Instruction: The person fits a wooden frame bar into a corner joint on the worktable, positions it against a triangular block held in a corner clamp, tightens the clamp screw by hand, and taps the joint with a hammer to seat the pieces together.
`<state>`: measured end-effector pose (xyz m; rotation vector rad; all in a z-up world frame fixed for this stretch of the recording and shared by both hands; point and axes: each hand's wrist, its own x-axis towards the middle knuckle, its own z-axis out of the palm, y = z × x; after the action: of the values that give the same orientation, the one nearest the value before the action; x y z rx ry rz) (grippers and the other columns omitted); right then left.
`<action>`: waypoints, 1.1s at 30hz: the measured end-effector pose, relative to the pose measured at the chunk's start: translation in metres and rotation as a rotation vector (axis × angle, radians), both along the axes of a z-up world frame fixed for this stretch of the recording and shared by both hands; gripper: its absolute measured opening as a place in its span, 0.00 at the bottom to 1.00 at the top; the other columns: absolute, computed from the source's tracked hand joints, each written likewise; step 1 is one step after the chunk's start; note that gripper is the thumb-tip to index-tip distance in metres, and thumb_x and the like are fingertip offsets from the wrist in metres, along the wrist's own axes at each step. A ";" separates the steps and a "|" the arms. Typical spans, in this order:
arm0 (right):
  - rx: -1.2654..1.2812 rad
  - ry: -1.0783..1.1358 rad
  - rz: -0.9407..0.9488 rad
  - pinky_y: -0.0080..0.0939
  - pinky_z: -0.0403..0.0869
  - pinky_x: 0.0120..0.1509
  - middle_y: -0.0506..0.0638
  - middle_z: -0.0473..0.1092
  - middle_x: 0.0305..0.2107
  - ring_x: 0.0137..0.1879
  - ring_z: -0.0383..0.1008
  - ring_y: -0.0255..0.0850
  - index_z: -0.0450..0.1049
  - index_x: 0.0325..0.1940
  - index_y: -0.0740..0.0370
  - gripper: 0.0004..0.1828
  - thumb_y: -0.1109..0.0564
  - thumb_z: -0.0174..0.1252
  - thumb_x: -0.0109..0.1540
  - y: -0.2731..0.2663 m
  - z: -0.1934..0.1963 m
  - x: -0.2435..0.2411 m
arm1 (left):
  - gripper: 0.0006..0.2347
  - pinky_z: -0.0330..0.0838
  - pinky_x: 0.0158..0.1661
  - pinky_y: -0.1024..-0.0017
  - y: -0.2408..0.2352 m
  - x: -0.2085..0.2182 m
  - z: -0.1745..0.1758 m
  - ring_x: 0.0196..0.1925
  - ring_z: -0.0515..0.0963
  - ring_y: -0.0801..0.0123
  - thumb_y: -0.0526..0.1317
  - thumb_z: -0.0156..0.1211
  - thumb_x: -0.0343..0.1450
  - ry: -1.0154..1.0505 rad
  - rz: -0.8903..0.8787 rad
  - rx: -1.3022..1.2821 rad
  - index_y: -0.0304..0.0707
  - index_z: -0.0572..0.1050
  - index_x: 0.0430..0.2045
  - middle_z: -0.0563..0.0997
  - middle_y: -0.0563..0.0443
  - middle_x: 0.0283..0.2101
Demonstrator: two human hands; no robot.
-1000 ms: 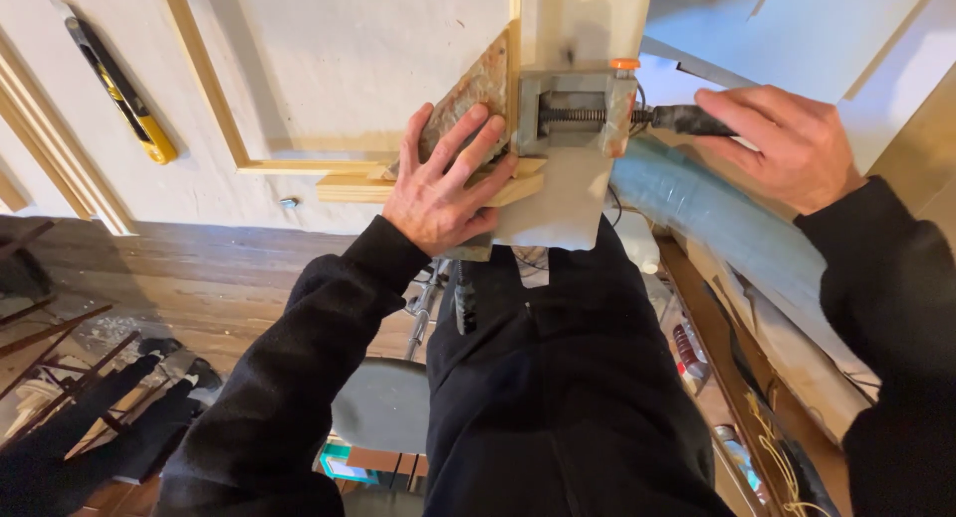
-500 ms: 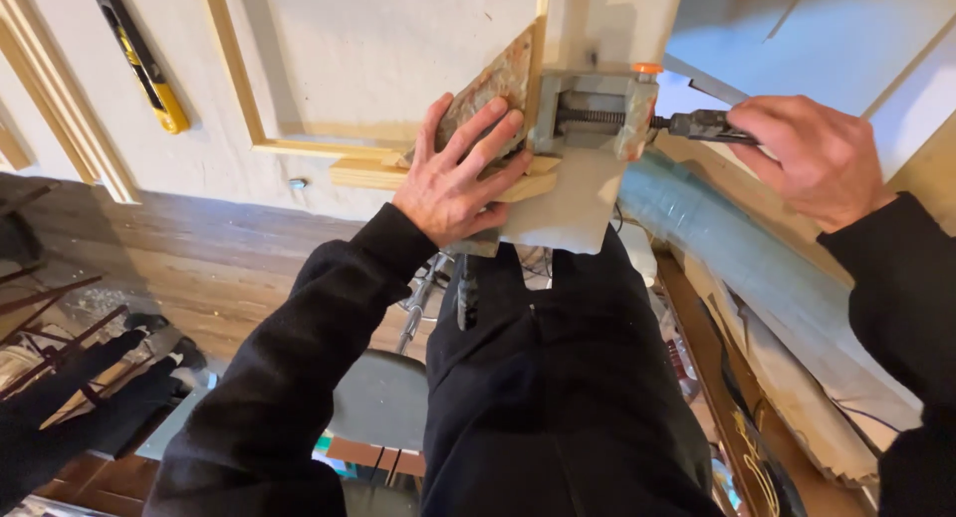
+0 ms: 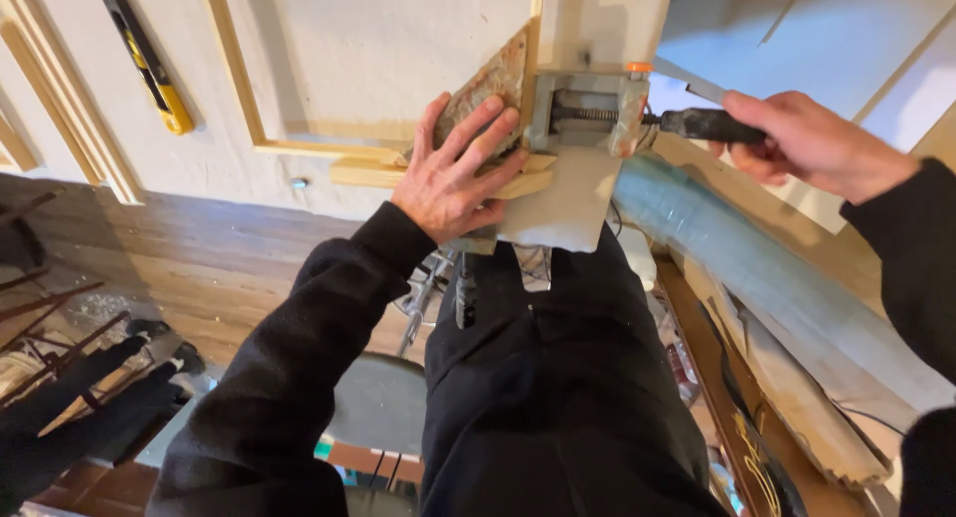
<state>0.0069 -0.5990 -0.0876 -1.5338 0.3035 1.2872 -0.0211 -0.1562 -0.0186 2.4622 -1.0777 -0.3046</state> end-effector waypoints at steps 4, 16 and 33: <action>-0.258 -0.793 0.320 0.38 0.71 0.29 0.50 0.74 0.26 0.28 0.72 0.37 0.75 0.41 0.67 0.16 0.51 0.48 0.67 0.066 0.082 0.014 | 0.29 0.45 0.70 0.29 0.001 0.006 0.005 0.79 0.54 0.52 0.45 0.73 0.61 0.022 -0.006 -0.019 0.43 0.76 0.60 0.59 0.42 0.75; -0.657 -0.897 0.682 0.52 0.72 0.30 0.59 0.71 0.17 0.23 0.73 0.55 0.80 0.32 0.60 0.11 0.49 0.63 0.60 0.083 0.029 0.018 | 0.28 0.47 0.71 0.31 0.001 0.006 0.007 0.79 0.55 0.53 0.44 0.73 0.61 -0.025 -0.003 -0.024 0.43 0.76 0.58 0.59 0.43 0.75; 0.023 -0.377 -0.548 0.40 0.73 0.55 0.48 0.77 0.37 0.46 0.77 0.40 0.75 0.52 0.65 0.27 0.41 0.42 0.72 0.285 0.076 -0.209 | 0.25 0.55 0.62 0.39 0.019 0.070 0.003 0.69 0.61 0.47 0.56 0.64 0.70 -0.100 -0.398 -0.076 0.41 0.75 0.56 0.64 0.37 0.67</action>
<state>-0.2022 -0.3144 -0.0115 -1.4986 0.4243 0.5614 0.0488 -0.1374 -0.0152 2.2031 -1.5923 -0.2551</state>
